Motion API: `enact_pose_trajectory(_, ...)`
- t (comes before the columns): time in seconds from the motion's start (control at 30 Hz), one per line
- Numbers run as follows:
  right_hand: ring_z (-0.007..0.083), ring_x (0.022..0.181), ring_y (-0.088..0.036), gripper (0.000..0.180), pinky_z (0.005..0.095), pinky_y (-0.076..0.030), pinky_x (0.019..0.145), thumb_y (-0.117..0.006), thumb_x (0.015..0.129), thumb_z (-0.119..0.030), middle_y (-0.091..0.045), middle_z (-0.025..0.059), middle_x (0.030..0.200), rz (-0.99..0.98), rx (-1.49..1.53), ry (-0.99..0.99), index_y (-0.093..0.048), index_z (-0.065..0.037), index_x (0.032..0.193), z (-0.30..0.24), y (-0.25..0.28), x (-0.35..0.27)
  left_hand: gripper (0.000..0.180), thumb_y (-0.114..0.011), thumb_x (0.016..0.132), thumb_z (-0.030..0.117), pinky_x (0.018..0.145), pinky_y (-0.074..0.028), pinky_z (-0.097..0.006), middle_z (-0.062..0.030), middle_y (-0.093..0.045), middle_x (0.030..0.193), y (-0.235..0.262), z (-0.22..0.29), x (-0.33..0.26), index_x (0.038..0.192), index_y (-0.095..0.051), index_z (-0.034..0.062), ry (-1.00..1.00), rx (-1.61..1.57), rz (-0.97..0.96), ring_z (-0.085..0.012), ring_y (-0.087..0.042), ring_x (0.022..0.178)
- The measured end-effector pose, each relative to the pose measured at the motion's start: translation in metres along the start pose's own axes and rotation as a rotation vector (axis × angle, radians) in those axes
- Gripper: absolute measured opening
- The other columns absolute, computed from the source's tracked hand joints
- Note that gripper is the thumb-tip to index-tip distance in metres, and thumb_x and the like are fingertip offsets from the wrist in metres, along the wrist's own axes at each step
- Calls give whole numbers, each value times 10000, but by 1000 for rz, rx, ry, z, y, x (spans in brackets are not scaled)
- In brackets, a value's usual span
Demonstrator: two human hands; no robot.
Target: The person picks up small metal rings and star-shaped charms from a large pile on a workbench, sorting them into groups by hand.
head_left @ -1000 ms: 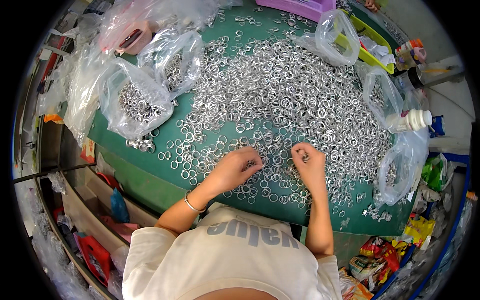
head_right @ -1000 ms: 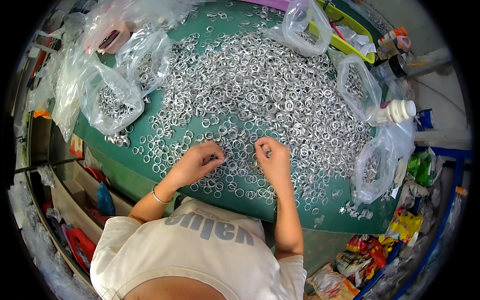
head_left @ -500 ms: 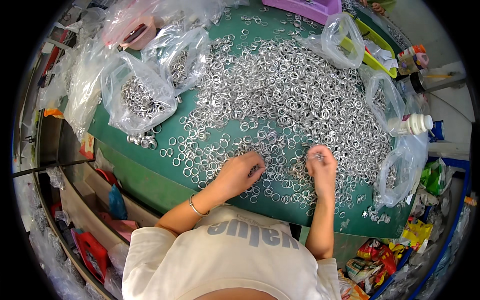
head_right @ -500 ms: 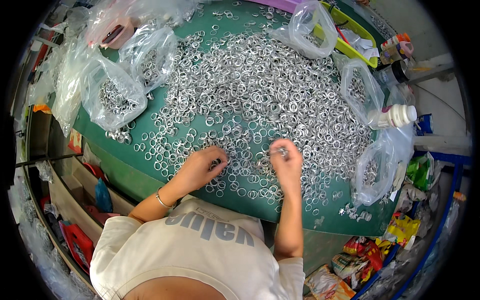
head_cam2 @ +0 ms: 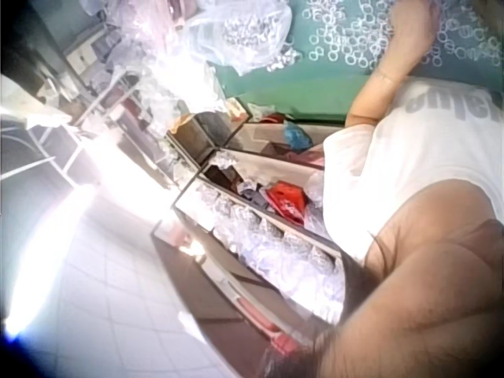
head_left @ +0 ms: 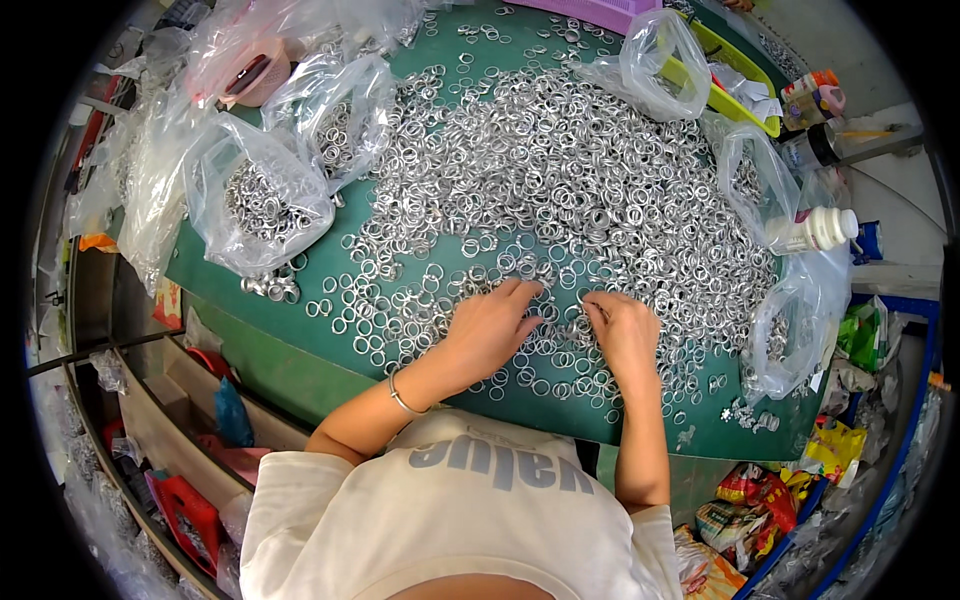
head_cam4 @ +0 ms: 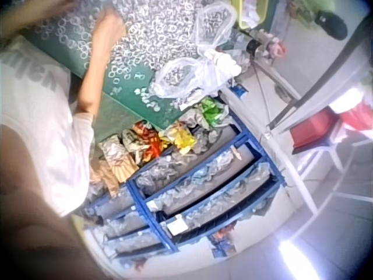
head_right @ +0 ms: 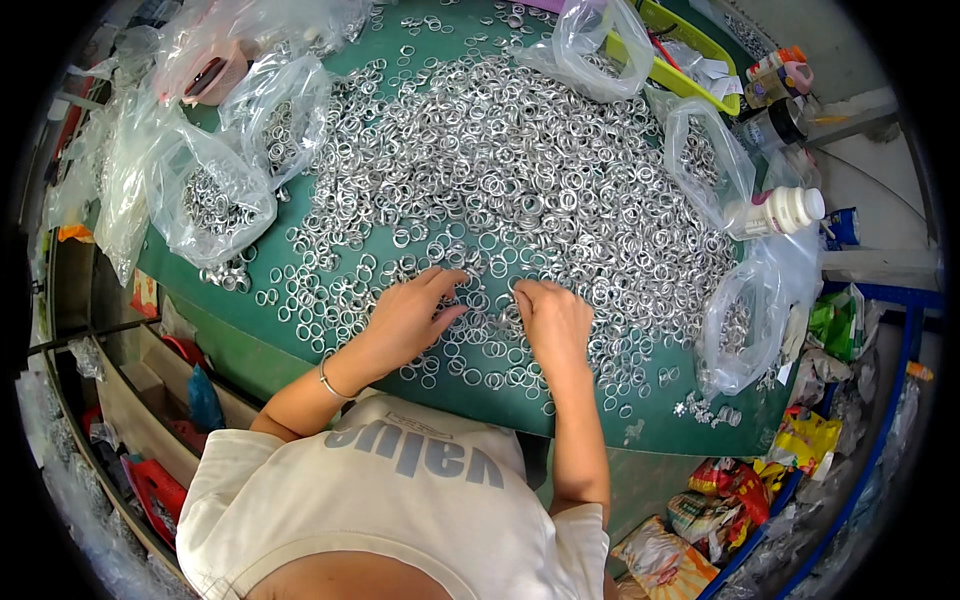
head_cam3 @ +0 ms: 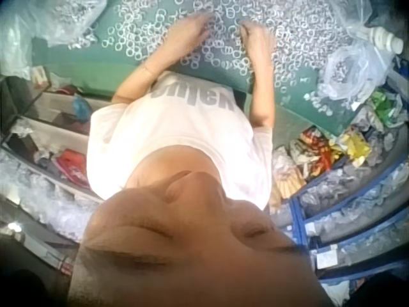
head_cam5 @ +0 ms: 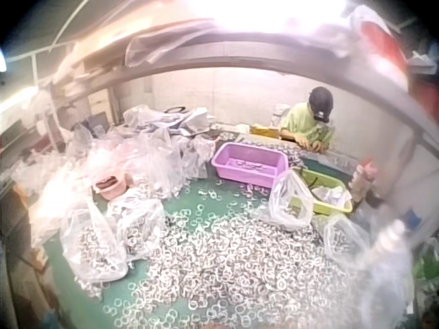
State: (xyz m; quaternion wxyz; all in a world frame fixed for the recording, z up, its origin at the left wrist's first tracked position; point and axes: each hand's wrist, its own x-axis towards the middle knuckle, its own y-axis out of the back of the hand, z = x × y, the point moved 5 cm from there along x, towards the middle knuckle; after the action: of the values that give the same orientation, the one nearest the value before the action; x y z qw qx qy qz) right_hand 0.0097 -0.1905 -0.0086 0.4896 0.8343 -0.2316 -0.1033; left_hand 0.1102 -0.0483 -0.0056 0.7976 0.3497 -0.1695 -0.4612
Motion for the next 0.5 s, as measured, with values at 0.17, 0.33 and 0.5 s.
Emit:
enact_pose_trajectory(0.17, 188, 504, -515, 66, 298, -403, 483, -635, 795, -104, -556, 35, 601, -104, 505, -226, -658, -45, 816, 21, 1, -5, 242, -632, 792, 150, 584, -487, -383, -83, -581, 898, -10, 6, 6, 1021, -582, 90, -74, 30, -8, -282, -605, 674)
enact_pose_trajectory(0.33, 95, 542, -395, 127, 183, -292, 384, -571, 864, -125, -481, 34, 696, -77, 1834, -421, -566, 1, 875, 42, 2, -27, 173, -605, 798, 150, 566, -484, -401, -80, -543, 857, -42, 14, 30, 956, -587, 80, -139, 125, -84, -292, -604, 658)
enact_pose_trajectory(0.5, 102, 547, -382, 149, 154, -281, 348, -492, 912, -162, -432, 40, 701, 59, 2060, -559, -528, -18, 896, 48, 3, -33, 116, -594, 777, 94, 548, -476, -407, -91, -547, 814, -53, 17, 37, 884, -562, 59, -117, 193, -103, -301, -601, 648)
